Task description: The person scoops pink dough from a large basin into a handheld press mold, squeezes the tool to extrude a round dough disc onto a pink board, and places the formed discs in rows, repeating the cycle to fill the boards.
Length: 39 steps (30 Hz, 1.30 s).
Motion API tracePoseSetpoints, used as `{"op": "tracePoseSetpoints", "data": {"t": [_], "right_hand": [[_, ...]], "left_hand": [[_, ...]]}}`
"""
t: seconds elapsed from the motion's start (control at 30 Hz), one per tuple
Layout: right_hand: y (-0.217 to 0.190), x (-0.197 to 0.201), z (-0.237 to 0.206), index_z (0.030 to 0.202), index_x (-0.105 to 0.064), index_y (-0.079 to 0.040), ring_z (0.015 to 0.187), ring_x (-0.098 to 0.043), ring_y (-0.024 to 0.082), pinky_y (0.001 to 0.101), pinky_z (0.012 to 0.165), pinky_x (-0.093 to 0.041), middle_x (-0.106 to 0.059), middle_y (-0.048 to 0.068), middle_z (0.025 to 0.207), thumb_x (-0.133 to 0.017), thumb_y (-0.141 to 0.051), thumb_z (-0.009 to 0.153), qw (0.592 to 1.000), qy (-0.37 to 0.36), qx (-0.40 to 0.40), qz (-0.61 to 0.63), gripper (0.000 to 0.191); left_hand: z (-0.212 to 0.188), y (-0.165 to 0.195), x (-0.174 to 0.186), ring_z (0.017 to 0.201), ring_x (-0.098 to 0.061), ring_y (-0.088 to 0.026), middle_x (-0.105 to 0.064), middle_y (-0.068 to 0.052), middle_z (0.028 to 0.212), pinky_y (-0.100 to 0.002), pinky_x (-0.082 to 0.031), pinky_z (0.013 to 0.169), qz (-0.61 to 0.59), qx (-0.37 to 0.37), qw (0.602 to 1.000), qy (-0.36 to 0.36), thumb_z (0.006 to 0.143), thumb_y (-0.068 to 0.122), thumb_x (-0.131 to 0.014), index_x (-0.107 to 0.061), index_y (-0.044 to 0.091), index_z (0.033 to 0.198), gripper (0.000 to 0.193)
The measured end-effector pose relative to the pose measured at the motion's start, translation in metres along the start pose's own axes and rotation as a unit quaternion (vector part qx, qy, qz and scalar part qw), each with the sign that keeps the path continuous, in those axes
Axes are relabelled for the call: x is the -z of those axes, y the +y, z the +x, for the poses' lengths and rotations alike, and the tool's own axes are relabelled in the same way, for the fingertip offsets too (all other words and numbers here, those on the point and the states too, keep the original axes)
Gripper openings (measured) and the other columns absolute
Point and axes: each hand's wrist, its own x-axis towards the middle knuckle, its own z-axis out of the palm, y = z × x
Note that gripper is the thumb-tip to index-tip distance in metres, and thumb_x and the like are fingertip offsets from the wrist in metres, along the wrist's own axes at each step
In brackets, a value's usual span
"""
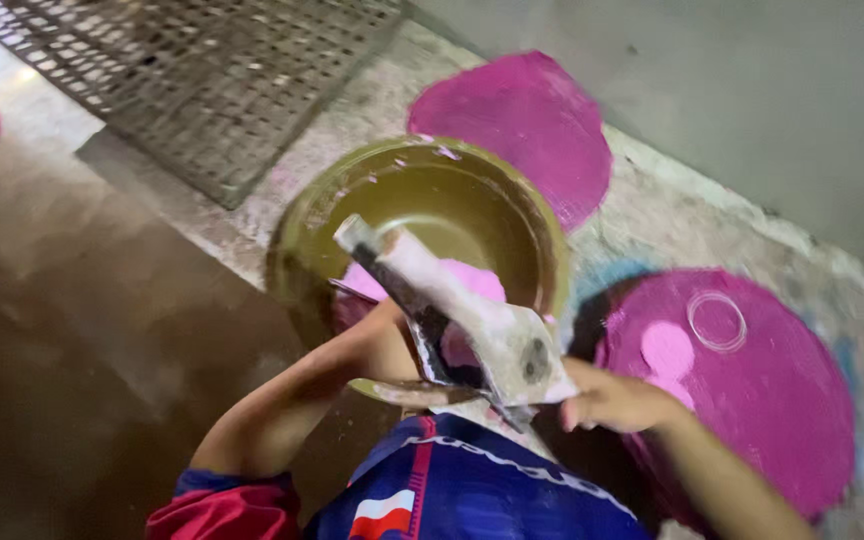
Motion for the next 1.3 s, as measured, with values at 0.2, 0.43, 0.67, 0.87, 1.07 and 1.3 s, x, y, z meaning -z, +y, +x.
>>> {"op": "tracePoseSetpoints", "data": {"t": [0.2,0.43,0.67,0.87,1.07,1.3], "right_hand": [[0.131,-0.030,-0.085,0.143,-0.051,0.005,0.128,-0.059,0.026,0.0430,0.113,-0.042,-0.064,0.014,0.131,-0.086,-0.049,0.081,0.955,0.114,0.223,0.161,0.090],[0.316,-0.058,-0.246,0.137,-0.053,0.000,0.121,-0.057,0.021,0.0393,0.106,-0.043,-0.063,0.009,0.126,-0.091,-0.031,0.068,0.810,0.580,0.078,-0.012,0.085],[0.433,-0.106,-0.327,0.148,-0.052,0.003,0.092,-0.054,0.024,0.0411,0.069,-0.040,-0.066,0.016,0.127,-0.084,-0.025,0.077,0.723,0.647,0.079,0.230,0.082],[0.408,-0.087,-0.345,0.149,-0.039,-0.002,0.122,-0.061,0.029,0.0427,0.103,-0.045,-0.061,0.017,0.135,-0.081,-0.027,0.077,0.707,0.613,0.282,0.212,0.087],[0.369,-0.047,-0.341,0.147,-0.044,0.002,0.128,-0.060,0.038,0.0523,0.111,-0.044,-0.061,0.021,0.136,-0.082,-0.025,0.083,0.728,0.553,0.339,0.221,0.079],[0.339,-0.012,-0.322,0.145,-0.045,0.000,0.133,-0.058,0.034,0.0500,0.117,-0.042,-0.061,0.019,0.138,-0.085,-0.030,0.080,0.756,0.523,0.324,0.224,0.082]], "left_hand": [[0.059,0.049,-0.089,0.126,-0.054,-0.034,-0.055,-0.019,0.130,-0.041,-0.048,0.106,0.246,-0.028,0.954,0.170,0.075,0.016,-0.083,-0.051,0.012,0.138,0.071],[0.205,-0.005,-0.228,0.139,-0.049,-0.036,-0.053,-0.020,0.139,-0.046,-0.040,0.117,0.120,-0.199,0.945,0.230,0.089,0.010,-0.075,-0.051,0.003,0.139,0.055],[0.363,-0.043,-0.240,0.110,-0.064,-0.035,-0.066,-0.024,0.122,-0.048,-0.051,0.096,0.048,0.098,0.983,0.146,0.093,0.026,-0.075,-0.059,-0.003,0.133,0.052],[0.337,-0.040,-0.268,0.096,-0.071,-0.026,-0.074,-0.014,0.113,-0.048,-0.058,0.088,-0.224,0.171,0.949,0.139,0.094,0.009,-0.063,-0.065,0.005,0.131,0.037],[0.262,-0.089,-0.330,0.122,-0.062,-0.025,-0.061,-0.015,0.139,-0.042,-0.049,0.105,-0.299,0.102,0.911,0.266,0.095,0.008,-0.063,-0.043,0.007,0.147,0.056],[0.233,-0.126,-0.347,0.138,-0.045,-0.028,-0.041,-0.017,0.151,-0.046,-0.037,0.114,-0.316,-0.009,0.921,0.227,0.082,0.009,-0.076,-0.015,0.007,0.156,0.096]]}}
